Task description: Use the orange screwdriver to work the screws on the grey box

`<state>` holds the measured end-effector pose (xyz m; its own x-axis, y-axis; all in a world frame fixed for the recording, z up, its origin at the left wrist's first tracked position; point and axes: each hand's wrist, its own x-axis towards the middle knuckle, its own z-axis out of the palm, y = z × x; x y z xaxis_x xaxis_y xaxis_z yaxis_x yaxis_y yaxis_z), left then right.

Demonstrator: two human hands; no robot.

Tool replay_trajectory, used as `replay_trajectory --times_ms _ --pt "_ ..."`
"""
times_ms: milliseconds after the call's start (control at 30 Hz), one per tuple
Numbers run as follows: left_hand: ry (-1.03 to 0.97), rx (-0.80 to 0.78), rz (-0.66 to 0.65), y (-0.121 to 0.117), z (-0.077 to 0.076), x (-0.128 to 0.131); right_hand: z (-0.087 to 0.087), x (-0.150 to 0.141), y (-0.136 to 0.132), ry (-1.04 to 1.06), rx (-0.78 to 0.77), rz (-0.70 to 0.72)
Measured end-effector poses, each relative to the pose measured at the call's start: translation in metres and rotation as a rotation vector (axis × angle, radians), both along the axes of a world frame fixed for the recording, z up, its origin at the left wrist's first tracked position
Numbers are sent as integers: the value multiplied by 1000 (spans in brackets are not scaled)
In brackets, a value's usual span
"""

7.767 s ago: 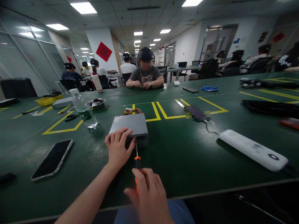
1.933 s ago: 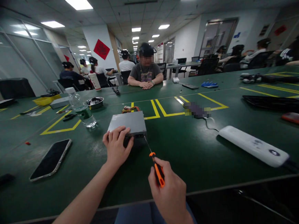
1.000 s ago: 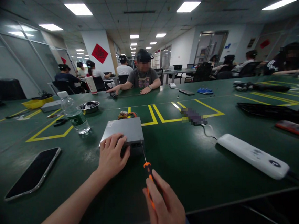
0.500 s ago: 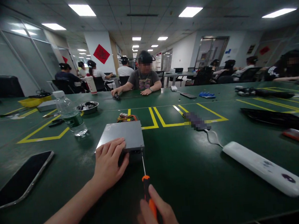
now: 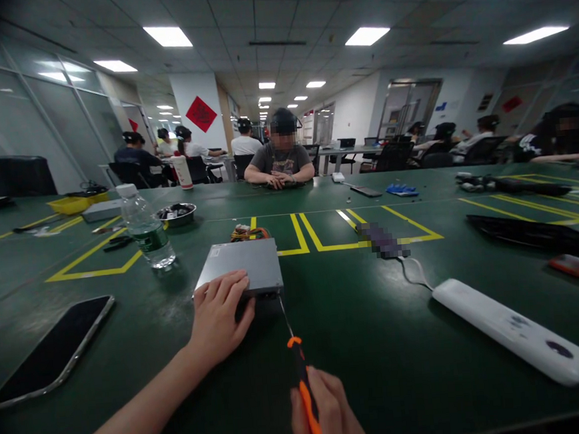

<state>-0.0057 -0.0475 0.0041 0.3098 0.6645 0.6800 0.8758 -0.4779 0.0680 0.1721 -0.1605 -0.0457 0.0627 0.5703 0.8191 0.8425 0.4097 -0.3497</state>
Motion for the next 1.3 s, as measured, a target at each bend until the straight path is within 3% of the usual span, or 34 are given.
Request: replay_trajectory --times_ms 133,300,367,467,700,800,933,1133,1300 --pt "3 8 1 8 1 0 18 11 8 -209 -110 42" --pt "11 2 7 21 0 -1 38 8 22 -374 77 57" --pt "8 4 10 24 -1 -1 45 9 27 -507 152 138" --pt "11 4 6 26 -1 -2 55 15 35 -690 145 328" --pt "13 9 2 27 -3 -3 62 29 65 -699 287 627" --pt "6 5 2 27 -3 -2 66 35 76 -806 324 751" --pt "8 0 1 26 -3 -3 70 38 86 -898 477 822" --pt "7 1 3 26 -2 -2 60 39 87 -715 402 828" --pt "12 12 11 26 0 -2 61 43 83 -763 234 878"
